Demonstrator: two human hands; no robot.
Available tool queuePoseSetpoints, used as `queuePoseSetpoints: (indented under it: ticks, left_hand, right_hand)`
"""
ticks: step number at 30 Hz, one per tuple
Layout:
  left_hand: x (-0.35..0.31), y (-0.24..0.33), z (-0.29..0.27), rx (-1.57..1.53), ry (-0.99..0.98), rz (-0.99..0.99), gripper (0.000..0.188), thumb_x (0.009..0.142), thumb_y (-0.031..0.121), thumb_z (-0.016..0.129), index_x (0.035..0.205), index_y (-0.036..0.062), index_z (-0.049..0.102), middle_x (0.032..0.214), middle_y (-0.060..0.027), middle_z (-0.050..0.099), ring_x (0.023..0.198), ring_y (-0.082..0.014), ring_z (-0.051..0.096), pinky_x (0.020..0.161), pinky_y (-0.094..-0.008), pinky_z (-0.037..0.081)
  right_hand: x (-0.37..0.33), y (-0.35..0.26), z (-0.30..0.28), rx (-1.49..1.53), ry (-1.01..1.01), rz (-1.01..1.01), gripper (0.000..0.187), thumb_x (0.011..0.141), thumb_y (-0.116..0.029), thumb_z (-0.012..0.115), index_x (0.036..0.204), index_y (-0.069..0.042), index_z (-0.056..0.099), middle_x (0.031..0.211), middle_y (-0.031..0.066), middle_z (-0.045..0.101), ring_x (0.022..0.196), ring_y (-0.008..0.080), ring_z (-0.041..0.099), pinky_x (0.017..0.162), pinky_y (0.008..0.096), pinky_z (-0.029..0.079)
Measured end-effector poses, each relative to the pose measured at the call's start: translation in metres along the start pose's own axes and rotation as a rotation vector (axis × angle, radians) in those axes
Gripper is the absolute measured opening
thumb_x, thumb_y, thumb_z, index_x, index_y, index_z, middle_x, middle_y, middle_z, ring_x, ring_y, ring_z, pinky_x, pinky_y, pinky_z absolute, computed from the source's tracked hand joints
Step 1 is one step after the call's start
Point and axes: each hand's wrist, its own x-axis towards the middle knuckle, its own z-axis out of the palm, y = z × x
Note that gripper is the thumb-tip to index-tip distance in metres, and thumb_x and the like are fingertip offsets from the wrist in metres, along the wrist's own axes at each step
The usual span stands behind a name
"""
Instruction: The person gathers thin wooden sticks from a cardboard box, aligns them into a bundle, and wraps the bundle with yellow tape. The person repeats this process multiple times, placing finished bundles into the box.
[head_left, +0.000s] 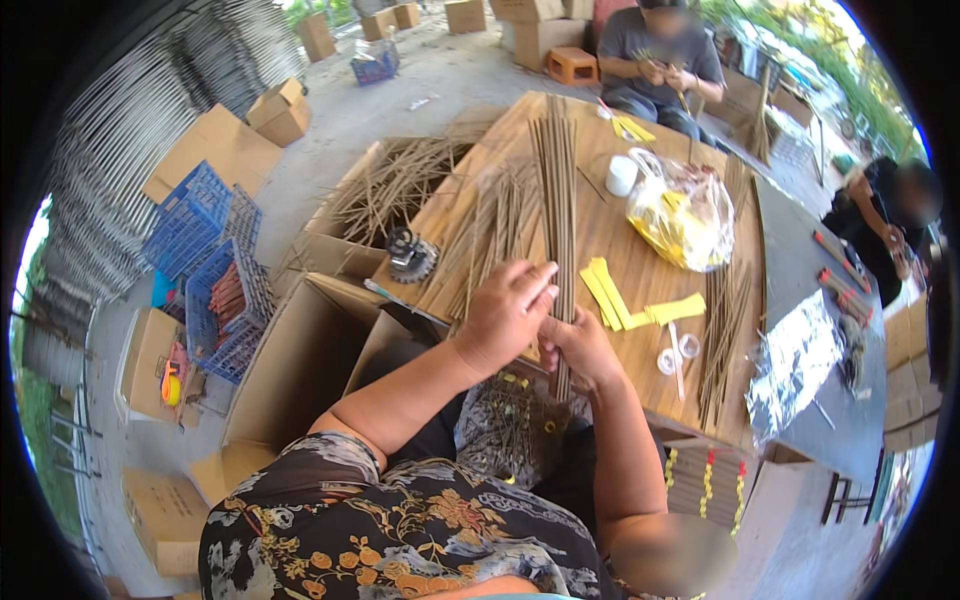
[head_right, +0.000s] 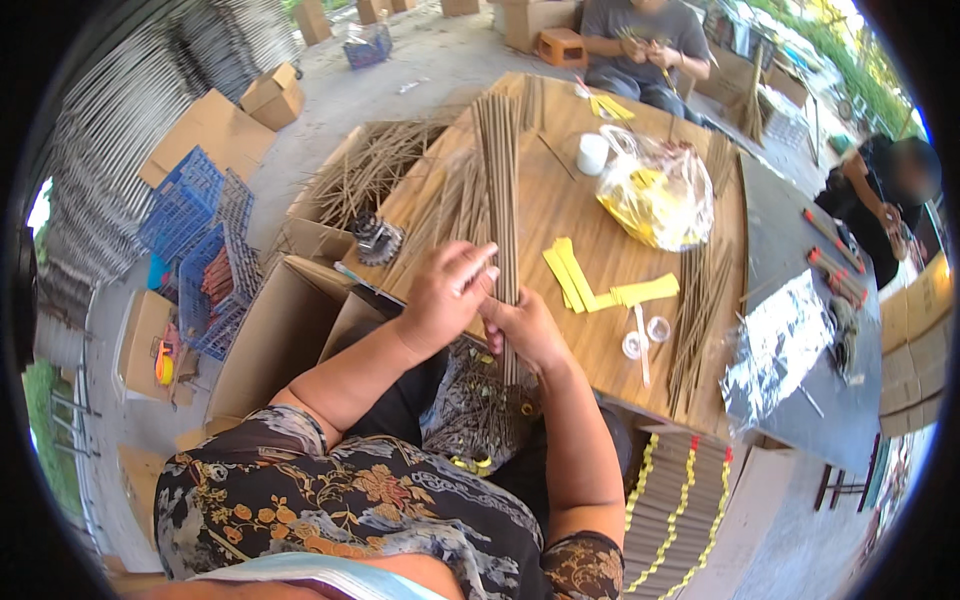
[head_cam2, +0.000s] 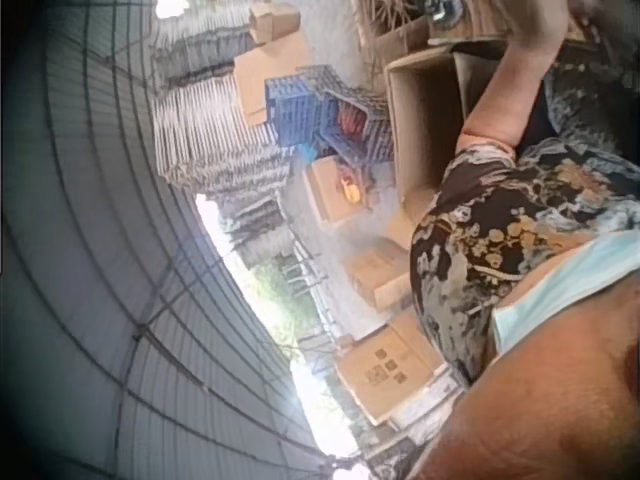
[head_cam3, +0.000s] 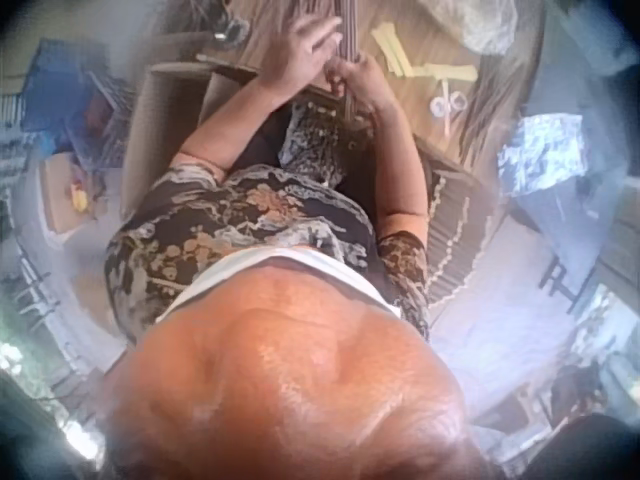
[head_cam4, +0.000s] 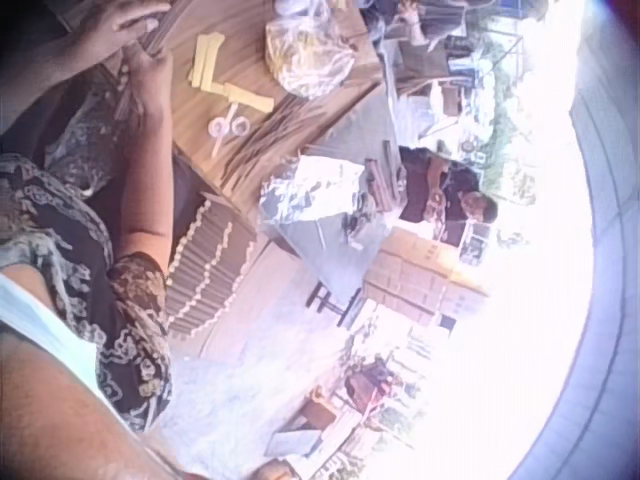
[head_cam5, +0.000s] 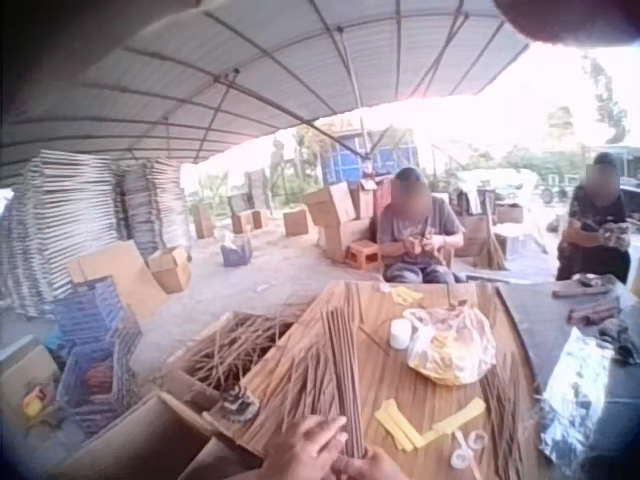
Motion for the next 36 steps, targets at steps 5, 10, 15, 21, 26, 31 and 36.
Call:
queuePoseSetpoints:
  ticks: [5, 10, 15, 21, 26, 31, 36]
  left_hand:
    - [-0.003, 0.004, -0.001, -0.065, -0.032, -0.077, 0.021, 0.073, 0.007, 0.063, 0.093, 0.0015, 0.058, 0.078, -0.0098, 0.056, 0.067, -0.0242, 0.057, 0.06, -0.0324, 0.047]
    - [0.001, 0.006, -0.002, -0.232, -0.106, -0.272, 0.012, 0.076, 0.006, 0.06, 0.085, 0.0022, 0.054, 0.07, -0.0087, 0.056, 0.061, -0.0208, 0.056, 0.055, -0.0303, 0.046]
    - [0.01, 0.0, -0.011, -0.327, -0.272, -0.413, 0.01, 0.079, 0.008, 0.058, 0.079, 0.0025, 0.049, 0.065, -0.0087, 0.055, 0.054, -0.0188, 0.053, 0.05, -0.0298, 0.042]
    - [0.023, -0.011, -0.022, -0.466, -0.324, -0.436, 0.01, 0.088, 0.01, 0.048, 0.087, 0.0026, 0.04, 0.068, -0.0028, 0.046, 0.063, -0.0094, 0.05, 0.054, -0.0249, 0.042]
    - [0.035, -0.029, -0.032, -0.637, -0.209, -0.433, 0.008, 0.088, 0.008, 0.046, 0.086, 0.0037, 0.04, 0.073, -0.0017, 0.046, 0.063, -0.0076, 0.049, 0.054, -0.0205, 0.042]
    - [0.054, -0.04, -0.071, -0.751, 0.02, -0.463, 0.008, 0.088, 0.011, 0.048, 0.086, 0.0063, 0.042, 0.066, -0.0006, 0.049, 0.054, -0.0047, 0.045, 0.047, -0.0174, 0.039]
    - [0.077, -0.085, -0.109, -0.621, 0.471, -0.301, 0.011, 0.089, 0.013, 0.048, 0.088, 0.0038, 0.041, 0.067, -0.0042, 0.052, 0.053, -0.0061, 0.045, 0.048, -0.018, 0.038]
  right_hand:
    - [0.001, 0.006, -0.002, 0.028, -0.009, -0.037, 0.016, 0.08, -0.014, 0.062, 0.08, -0.005, 0.049, 0.055, 0.0012, 0.047, 0.042, 0.0101, 0.045, 0.037, 0.0226, 0.037]
    - [0.001, 0.008, -0.003, -0.049, 0.004, -0.017, 0.018, 0.079, -0.014, 0.064, 0.082, -0.004, 0.05, 0.055, 0.0003, 0.047, 0.042, 0.0085, 0.045, 0.037, 0.0208, 0.036]
    - [0.0, 0.006, 0.0, -0.073, -0.014, -0.049, 0.021, 0.076, -0.014, 0.067, 0.083, -0.004, 0.05, 0.055, -0.0007, 0.048, 0.042, 0.0072, 0.044, 0.038, 0.0195, 0.037]
    - [-0.002, 0.005, 0.001, -0.067, -0.038, -0.037, 0.023, 0.075, -0.016, 0.068, 0.081, -0.004, 0.05, 0.054, -0.001, 0.047, 0.042, 0.0076, 0.045, 0.038, 0.0207, 0.037]
    - [-0.002, 0.004, 0.002, -0.127, -0.016, -0.022, 0.023, 0.076, -0.018, 0.067, 0.078, -0.005, 0.049, 0.053, -0.0006, 0.046, 0.042, 0.0079, 0.045, 0.039, 0.0207, 0.037]
    - [-0.004, 0.003, 0.005, -0.127, -0.001, -0.036, 0.023, 0.08, -0.022, 0.063, 0.075, -0.006, 0.047, 0.052, -0.0005, 0.045, 0.041, 0.0081, 0.043, 0.039, 0.0214, 0.036]
    - [0.0, 0.005, -0.004, -0.103, 0.051, -0.062, 0.025, 0.08, -0.022, 0.063, 0.071, -0.006, 0.047, 0.052, 0.0007, 0.044, 0.043, 0.0102, 0.045, 0.04, 0.0231, 0.037]
